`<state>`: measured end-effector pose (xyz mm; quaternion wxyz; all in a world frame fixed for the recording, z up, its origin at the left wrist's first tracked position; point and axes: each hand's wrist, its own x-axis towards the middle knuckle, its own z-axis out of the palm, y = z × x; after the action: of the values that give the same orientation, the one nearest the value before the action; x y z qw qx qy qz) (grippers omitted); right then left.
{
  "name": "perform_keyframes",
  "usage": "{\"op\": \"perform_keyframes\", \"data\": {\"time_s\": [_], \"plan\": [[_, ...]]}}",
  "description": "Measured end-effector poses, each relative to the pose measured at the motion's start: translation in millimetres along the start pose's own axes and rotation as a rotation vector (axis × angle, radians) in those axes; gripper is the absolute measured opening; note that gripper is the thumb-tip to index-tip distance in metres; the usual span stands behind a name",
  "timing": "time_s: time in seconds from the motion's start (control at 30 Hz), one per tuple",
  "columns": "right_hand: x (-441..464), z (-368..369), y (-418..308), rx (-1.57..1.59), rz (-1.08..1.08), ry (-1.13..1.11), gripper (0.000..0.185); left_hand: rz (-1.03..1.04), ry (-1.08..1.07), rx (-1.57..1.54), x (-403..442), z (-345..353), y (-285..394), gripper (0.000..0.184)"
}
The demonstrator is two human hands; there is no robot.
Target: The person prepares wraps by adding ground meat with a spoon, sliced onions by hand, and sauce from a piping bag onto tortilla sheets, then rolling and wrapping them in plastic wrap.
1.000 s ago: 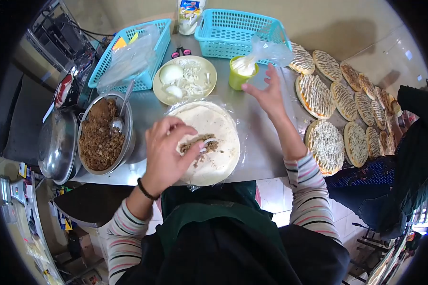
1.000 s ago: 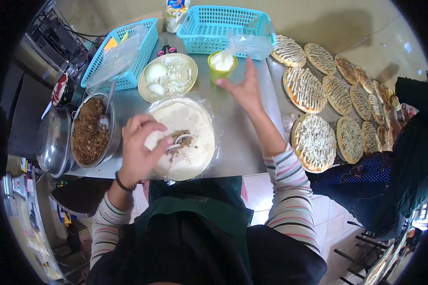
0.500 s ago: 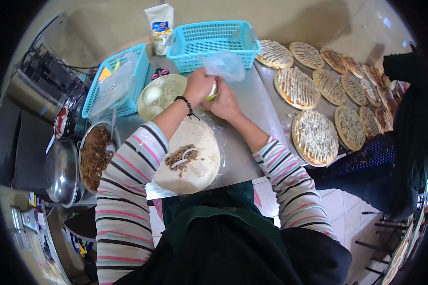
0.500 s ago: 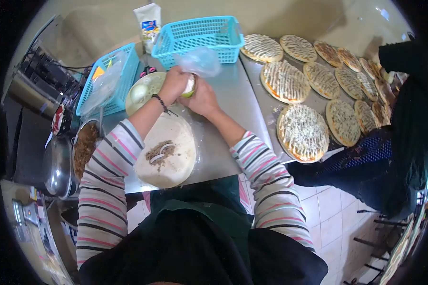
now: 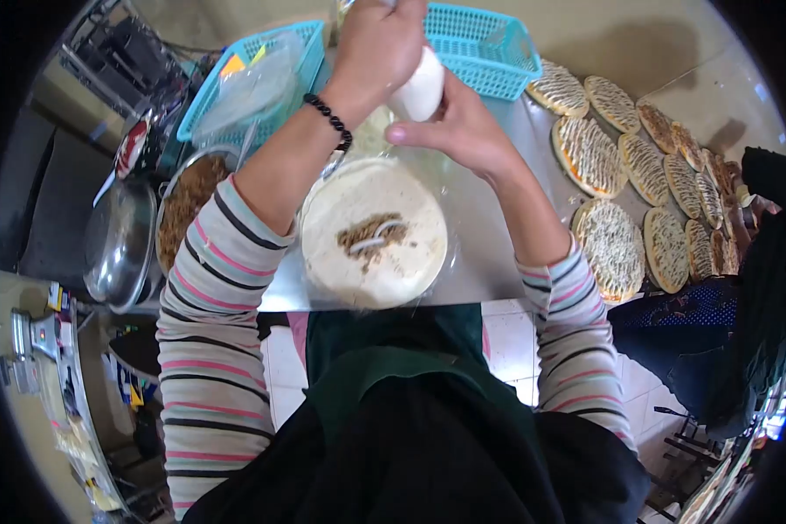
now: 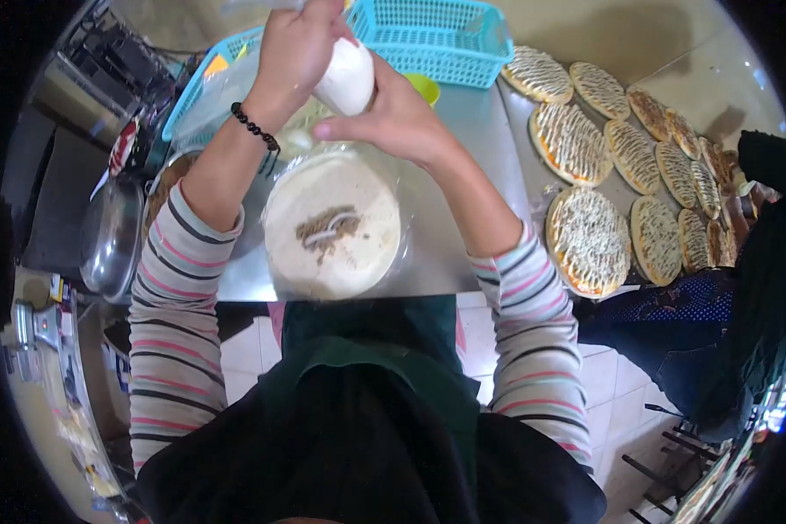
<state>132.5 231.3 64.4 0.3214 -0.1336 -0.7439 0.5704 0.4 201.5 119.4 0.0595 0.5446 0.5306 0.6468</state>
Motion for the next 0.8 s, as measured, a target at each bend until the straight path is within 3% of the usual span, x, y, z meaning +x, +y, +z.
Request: {"op": "perform_keyframes", "data": {"time_s": [0.07, 0.1, 0.13, 0.17, 0.2, 0.27, 0.33, 0.37, 0.4, 0.43, 0.47, 0.53, 0.67, 0.73, 0.8], "plan": [[-2, 21, -18, 0.271, 0.123, -0.121, 0.087, -0.034, 0.033, -0.004, -17, -5, 14, 0.028], [-5, 28, -9, 0.373, 0.093, -0.131, 0.072, -0.162, 0.062, -0.087, -23, -10, 18, 0.028], [-8, 33, -4, 0.373, 0.104, -0.148, 0.072, -0.286, 0.093, -0.174, -31, -14, 21, 0.029], [-13, 37, -4, 0.465, 0.113, -0.183, 0.069, -0.136, 0.124, -0.175, -43, -17, 25, 0.030], [-19, 43, -5, 0.557, 0.125, -0.214, 0.067, -0.147, 0.139, -0.176, -52, -21, 24, 0.030], [-31, 54, -10, 0.597, 0.207, -0.192, 0.064, -0.230, -0.046, -0.330, -68, -26, 24, 0.028], [-37, 61, -13, 0.519, 0.295, -0.183, 0.057, -0.289, -0.044, -0.307, -73, -42, 51, 0.024], [-40, 66, -9, 0.571, 0.274, -0.129, 0.043, 0.131, -0.144, -0.060, -75, -55, 48, 0.022], [-41, 70, -11, 0.566, 0.283, -0.131, 0.043, 0.548, -0.238, 0.194, -77, -67, 50, 0.022], [-43, 74, -13, 0.511, 0.272, -0.160, 0.037, 0.254, -0.303, 0.124, -77, -76, 54, 0.023], [-43, 78, -14, 0.457, 0.260, -0.189, 0.031, 0.249, -0.298, 0.120, -77, -80, 57, 0.023], [-41, 88, -12, 0.460, 0.230, -0.172, 0.029, -0.491, -0.282, -0.658, -77, -85, 62, 0.023], [-36, 107, -4, 0.454, 0.121, -0.157, 0.024, -0.406, -0.106, -0.580, -87, -92, 62, 0.024], [-34, 114, 1, 0.379, 0.147, -0.134, 0.022, -0.140, -0.195, 0.091, -92, -94, 47, 0.027], [-37, 111, 4, 0.297, 0.174, -0.113, 0.020, -0.183, -0.201, 0.031, -93, -92, 46, 0.026]]}}
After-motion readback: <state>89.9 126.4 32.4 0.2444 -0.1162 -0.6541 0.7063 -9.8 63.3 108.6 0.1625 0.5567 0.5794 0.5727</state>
